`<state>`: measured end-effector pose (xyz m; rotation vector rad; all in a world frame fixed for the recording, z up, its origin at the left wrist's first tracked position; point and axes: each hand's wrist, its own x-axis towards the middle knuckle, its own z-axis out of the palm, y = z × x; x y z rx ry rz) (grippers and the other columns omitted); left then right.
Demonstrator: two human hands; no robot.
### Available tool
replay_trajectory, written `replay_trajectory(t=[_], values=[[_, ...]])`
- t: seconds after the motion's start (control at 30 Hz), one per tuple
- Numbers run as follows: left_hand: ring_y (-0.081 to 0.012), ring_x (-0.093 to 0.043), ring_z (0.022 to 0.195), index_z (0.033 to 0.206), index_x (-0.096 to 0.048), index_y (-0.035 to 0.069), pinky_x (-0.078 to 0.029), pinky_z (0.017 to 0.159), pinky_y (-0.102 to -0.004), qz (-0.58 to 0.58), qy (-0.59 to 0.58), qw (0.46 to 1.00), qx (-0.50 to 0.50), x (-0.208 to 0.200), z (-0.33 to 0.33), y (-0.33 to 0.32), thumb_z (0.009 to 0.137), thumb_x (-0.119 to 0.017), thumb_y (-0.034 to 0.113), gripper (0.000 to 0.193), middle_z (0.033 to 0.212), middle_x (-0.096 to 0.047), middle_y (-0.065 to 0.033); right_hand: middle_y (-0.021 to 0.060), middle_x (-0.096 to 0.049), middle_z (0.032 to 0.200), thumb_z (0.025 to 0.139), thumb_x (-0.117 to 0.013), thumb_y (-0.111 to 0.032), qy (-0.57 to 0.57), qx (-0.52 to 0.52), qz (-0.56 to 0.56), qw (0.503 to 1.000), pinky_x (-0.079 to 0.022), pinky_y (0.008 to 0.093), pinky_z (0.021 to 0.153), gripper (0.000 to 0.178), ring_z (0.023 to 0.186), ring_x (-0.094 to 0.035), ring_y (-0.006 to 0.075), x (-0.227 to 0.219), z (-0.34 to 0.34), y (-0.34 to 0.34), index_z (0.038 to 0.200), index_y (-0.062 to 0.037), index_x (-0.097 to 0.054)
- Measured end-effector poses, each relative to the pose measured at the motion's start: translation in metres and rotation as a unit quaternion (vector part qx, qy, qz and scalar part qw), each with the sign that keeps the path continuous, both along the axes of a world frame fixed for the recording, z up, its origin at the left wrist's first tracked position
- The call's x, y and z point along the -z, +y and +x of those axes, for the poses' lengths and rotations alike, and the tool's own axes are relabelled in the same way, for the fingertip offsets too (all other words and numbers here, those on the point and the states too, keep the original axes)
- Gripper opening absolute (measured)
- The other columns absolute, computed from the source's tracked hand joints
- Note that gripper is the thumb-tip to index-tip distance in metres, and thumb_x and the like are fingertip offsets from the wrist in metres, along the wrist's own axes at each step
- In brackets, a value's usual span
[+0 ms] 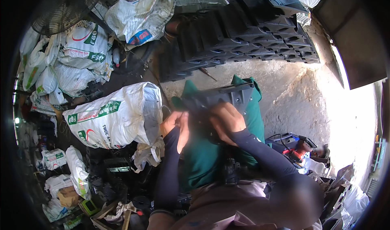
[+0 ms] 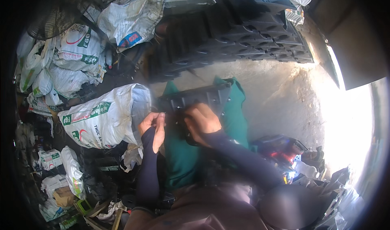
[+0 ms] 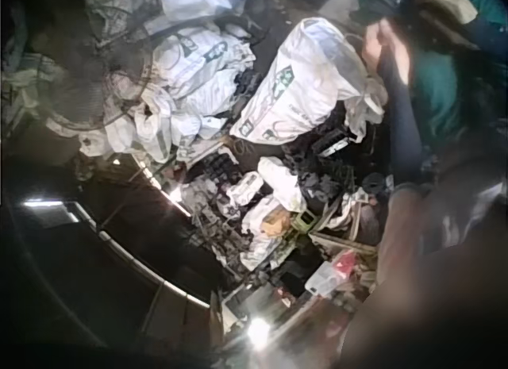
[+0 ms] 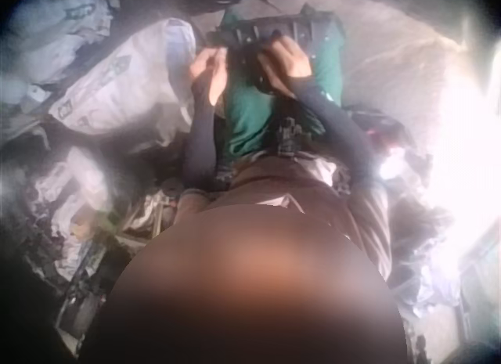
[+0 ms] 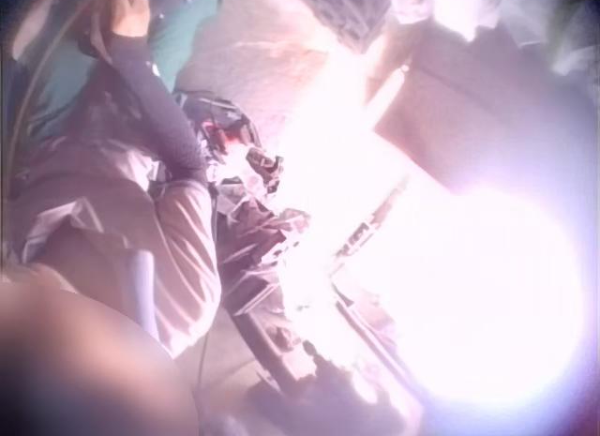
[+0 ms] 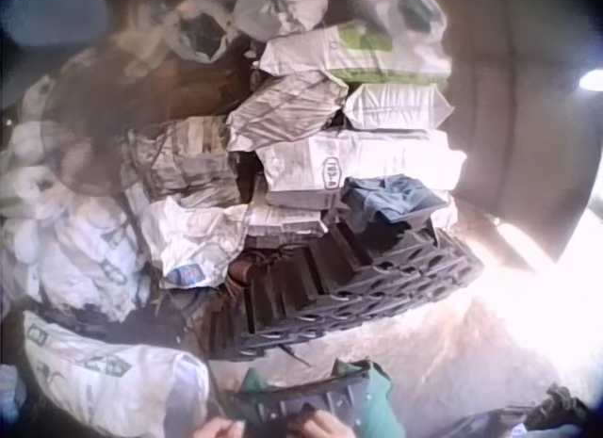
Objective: The person sits on the floor and assembles a black plastic part. They apply a substance from a small container, insert screws by hand, and use a cordless drill to fasten them. The person handles the part repeatedly, turning it over and adjusting components.
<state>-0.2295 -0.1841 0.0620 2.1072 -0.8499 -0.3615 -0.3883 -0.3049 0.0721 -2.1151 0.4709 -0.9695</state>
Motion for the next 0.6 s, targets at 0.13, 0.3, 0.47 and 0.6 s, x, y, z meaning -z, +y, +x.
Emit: replay_trajectory(t=[0.13, 0.3, 0.47, 0.6], values=[[-0.0084, -0.06, 0.06, 0.079, -0.06, 0.001, -0.047, 0.058, -0.0249, 0.029, 0.023, 0.999, 0.038, 0.001, 0.01, -0.004, 0.091, -0.064, 0.019, 0.022, 0.064, -0.061, -0.0042, 0.0158, -0.057, 0.091, 0.074, -0.067, 0.002, 0.003, -0.002, 0.011, 1.0, -0.048, 0.0414, 0.069, 0.024, 0.082, -0.058, 0.0352, -0.001, -0.002, 0.0, 0.096, -0.001, -0.059], [-0.0071, -0.057, 0.061, 0.078, -0.059, 0.001, -0.045, 0.057, -0.0249, 0.011, 0.035, 0.996, 0.084, -0.003, 0.019, -0.009, 0.091, -0.064, 0.021, 0.024, 0.064, -0.06, -0.001, 0.0153, -0.057, 0.09, 0.074, -0.067, 0.002, 0.002, 0.002, 0.015, 1.0, -0.048, 0.0407, 0.068, 0.024, 0.081, -0.058, 0.0346, -0.002, -0.002, -0.001, 0.095, -0.0006, -0.058], [-0.0081, -0.056, 0.059, 0.077, -0.06, 0.001, -0.044, 0.057, -0.0239, 0.026, -0.012, 0.996, 0.083, 0.001, 0.015, -0.007, 0.09, -0.065, 0.025, 0.027, 0.065, -0.06, 0.0009, 0.0153, -0.057, 0.089, 0.074, -0.067, 0.002, 0.0, -0.003, 0.01, 1.0, -0.048, 0.0403, 0.067, 0.022, 0.08, -0.058, 0.0342, -0.002, 0.0, -0.001, 0.094, -0.0003, -0.058], [-0.0104, -0.055, 0.058, 0.089, -0.061, 0.002, -0.044, 0.055, -0.0239, -0.007, 0.201, 0.978, 0.058, 0.006, 0.025, -0.007, 0.089, -0.066, 0.024, 0.022, 0.07, -0.062, -0.0023, 0.0155, -0.056, 0.089, 0.074, -0.067, 0.002, 0.002, -0.004, 0.008, 1.0, -0.048, 0.0402, 0.066, 0.022, 0.079, -0.058, 0.0338, 0.0, 0.0, -0.001, 0.094, -0.0003, -0.059]])
